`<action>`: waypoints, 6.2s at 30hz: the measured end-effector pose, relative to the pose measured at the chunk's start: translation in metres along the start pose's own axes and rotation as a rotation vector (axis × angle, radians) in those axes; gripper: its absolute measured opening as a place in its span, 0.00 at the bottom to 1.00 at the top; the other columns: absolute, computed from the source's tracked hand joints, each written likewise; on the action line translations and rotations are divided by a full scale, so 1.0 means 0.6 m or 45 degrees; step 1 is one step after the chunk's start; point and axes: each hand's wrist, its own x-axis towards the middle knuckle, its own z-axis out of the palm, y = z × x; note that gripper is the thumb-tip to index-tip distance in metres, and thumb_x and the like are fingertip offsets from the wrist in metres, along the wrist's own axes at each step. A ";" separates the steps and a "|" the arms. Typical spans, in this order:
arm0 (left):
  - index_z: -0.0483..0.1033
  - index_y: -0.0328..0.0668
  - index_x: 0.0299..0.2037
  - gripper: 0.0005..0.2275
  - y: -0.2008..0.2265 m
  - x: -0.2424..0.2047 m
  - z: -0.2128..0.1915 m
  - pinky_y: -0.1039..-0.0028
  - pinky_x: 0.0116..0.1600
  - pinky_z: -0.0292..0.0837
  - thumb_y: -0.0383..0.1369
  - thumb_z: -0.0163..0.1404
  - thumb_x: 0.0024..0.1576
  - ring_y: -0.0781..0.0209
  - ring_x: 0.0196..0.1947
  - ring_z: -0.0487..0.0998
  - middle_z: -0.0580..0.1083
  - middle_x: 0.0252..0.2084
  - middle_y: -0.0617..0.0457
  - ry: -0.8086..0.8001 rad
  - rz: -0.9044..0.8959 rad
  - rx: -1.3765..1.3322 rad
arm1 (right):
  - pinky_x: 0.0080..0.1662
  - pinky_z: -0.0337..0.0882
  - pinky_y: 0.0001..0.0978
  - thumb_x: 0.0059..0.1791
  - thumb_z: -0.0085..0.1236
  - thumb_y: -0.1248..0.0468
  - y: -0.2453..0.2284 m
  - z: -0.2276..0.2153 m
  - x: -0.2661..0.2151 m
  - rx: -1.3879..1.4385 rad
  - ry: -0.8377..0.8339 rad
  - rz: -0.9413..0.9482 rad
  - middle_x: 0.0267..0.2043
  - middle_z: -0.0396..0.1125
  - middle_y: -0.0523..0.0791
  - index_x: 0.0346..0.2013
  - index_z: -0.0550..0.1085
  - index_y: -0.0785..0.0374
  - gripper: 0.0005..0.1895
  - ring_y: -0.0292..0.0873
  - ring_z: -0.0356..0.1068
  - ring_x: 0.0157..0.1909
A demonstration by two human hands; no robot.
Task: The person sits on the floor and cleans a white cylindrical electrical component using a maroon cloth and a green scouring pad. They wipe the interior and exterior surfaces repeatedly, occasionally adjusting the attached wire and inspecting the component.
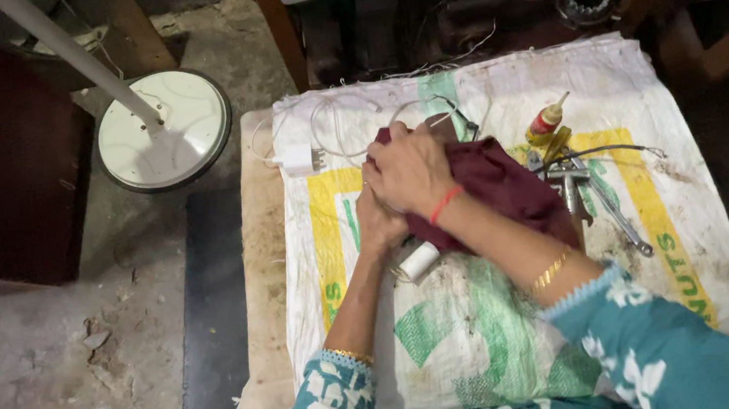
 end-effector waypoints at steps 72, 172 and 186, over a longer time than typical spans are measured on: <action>0.57 0.33 0.65 0.51 0.182 0.022 0.069 0.61 0.68 0.64 0.39 0.76 0.31 0.49 0.61 0.69 0.67 0.60 0.42 1.087 -0.336 -0.241 | 0.51 0.72 0.24 0.52 0.64 0.68 0.208 -0.179 -0.404 1.170 0.884 0.369 0.48 0.75 0.45 0.59 0.75 0.72 0.21 0.32 0.72 0.47; 0.59 0.27 0.68 0.34 -0.031 0.040 0.061 0.63 0.66 0.70 0.35 0.60 0.55 0.46 0.63 0.75 0.72 0.62 0.32 0.010 0.254 -0.078 | 0.43 0.73 0.52 0.47 0.62 0.40 0.072 0.006 -0.036 0.182 0.428 0.412 0.43 0.70 0.59 0.56 0.74 0.59 0.33 0.62 0.72 0.42; 0.63 0.45 0.64 0.41 0.071 0.061 -0.009 0.60 0.58 0.78 0.27 0.66 0.35 0.51 0.53 0.77 0.74 0.54 0.48 -0.124 -0.060 -0.956 | 0.44 0.74 0.30 0.50 0.71 0.60 0.313 -0.215 -0.367 0.982 0.740 0.451 0.43 0.76 0.46 0.51 0.78 0.66 0.19 0.34 0.74 0.39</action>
